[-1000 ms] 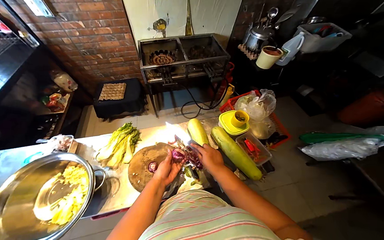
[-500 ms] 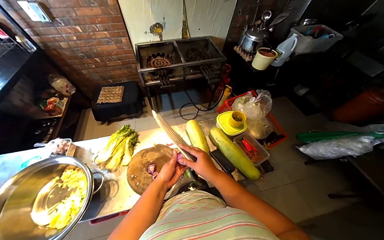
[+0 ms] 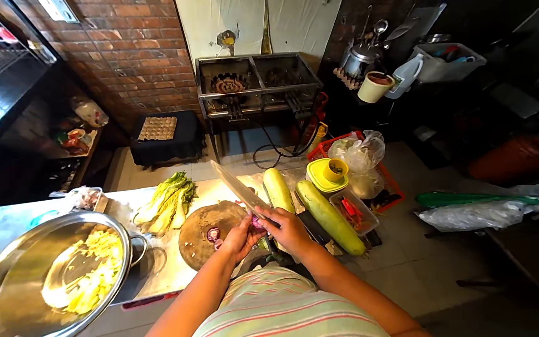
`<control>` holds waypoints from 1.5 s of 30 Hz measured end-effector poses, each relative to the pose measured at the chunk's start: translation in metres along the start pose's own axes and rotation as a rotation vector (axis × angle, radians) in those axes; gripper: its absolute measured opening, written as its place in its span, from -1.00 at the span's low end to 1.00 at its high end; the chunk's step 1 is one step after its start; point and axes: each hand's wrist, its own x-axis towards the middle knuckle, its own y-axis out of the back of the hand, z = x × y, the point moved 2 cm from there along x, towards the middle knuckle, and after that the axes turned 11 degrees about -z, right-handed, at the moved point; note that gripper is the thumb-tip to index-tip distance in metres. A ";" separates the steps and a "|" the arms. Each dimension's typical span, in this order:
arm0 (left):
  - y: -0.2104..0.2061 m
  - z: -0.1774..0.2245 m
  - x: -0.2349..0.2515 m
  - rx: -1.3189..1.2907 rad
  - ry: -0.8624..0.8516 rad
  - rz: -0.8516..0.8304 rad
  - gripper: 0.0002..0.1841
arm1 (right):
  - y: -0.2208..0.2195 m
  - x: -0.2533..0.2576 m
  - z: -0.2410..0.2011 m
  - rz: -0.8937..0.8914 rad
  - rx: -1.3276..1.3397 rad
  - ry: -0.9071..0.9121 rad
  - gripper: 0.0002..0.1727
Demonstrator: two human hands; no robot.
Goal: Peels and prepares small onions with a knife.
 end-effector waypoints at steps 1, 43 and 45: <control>-0.002 0.000 0.000 -0.006 0.003 0.057 -0.51 | -0.001 -0.001 0.000 0.010 -0.036 0.029 -0.58; 0.029 0.009 0.003 -0.217 -0.048 0.377 -0.39 | -0.005 0.011 0.021 -0.207 -0.082 -0.298 -0.46; 0.029 0.009 0.002 -0.221 -0.045 0.359 -0.38 | -0.005 0.016 0.033 -0.295 -0.184 -0.417 -0.40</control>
